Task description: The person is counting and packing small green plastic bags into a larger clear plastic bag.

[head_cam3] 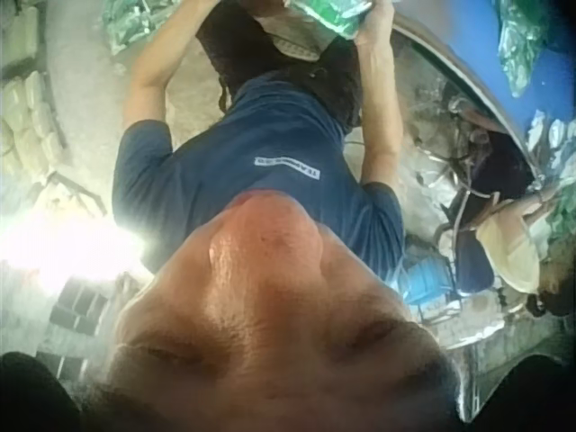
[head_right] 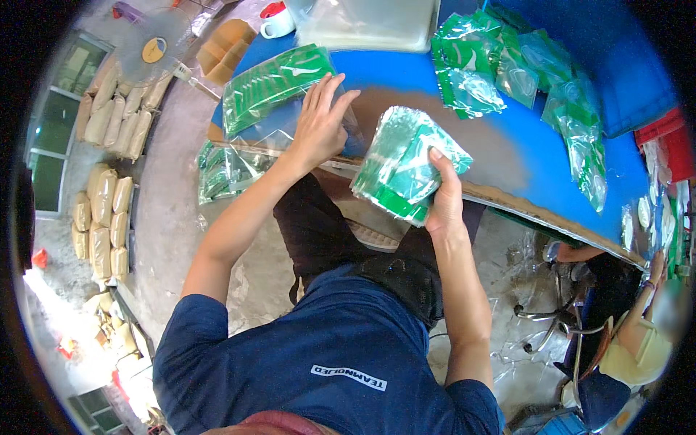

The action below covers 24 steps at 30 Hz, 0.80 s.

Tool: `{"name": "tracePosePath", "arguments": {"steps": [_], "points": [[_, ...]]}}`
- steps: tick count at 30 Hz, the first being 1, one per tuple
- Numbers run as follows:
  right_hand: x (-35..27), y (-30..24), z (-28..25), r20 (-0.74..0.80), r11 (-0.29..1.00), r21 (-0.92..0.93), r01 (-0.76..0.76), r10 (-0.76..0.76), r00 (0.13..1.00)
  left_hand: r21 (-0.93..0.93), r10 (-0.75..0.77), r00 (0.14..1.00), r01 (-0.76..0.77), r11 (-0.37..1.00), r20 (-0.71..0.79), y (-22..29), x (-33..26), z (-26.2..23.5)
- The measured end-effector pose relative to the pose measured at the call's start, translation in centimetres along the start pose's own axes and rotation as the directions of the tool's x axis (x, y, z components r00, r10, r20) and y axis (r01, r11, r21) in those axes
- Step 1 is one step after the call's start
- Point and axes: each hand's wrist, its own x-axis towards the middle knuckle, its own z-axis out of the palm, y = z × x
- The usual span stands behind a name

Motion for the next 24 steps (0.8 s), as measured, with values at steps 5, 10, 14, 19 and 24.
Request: {"name": "tracePosePath", "arguments": {"steps": [5, 10, 14, 19, 24], "points": [[-0.5, 1.0, 0.2, 0.059, 0.997, -0.051, 0.062, -0.059, 0.997, 0.094, -0.045, 0.996, 0.053, 0.994, -0.081, -2.0, -2.1, -1.5], [0.1, 2.9, 2.5, 0.061, 0.984, -0.127, 0.124, -0.117, 0.991, 0.129, -0.161, 0.987, 0.158, 0.979, 0.013, -5.0, -6.8, -6.3], [0.3, 4.8, 7.8, 0.301, 0.945, -0.261, 0.197, -0.114, 0.947, 0.014, -0.096, 0.995, 0.097, 0.995, -0.021, -5.2, -4.5, -8.5], [3.8, 5.8, 9.9, 0.194, 0.933, -0.194, -0.304, 0.34, 0.92, -0.117, -0.087, 0.993, 0.078, 0.99, -0.078, -4.2, -0.2, -9.0], [5.7, 2.1, 7.3, -0.037, 0.981, -0.092, -0.173, 0.17, 0.985, -0.119, -0.084, 0.996, 0.081, 0.989, -0.018, -2.4, 2.5, -8.0]]}}
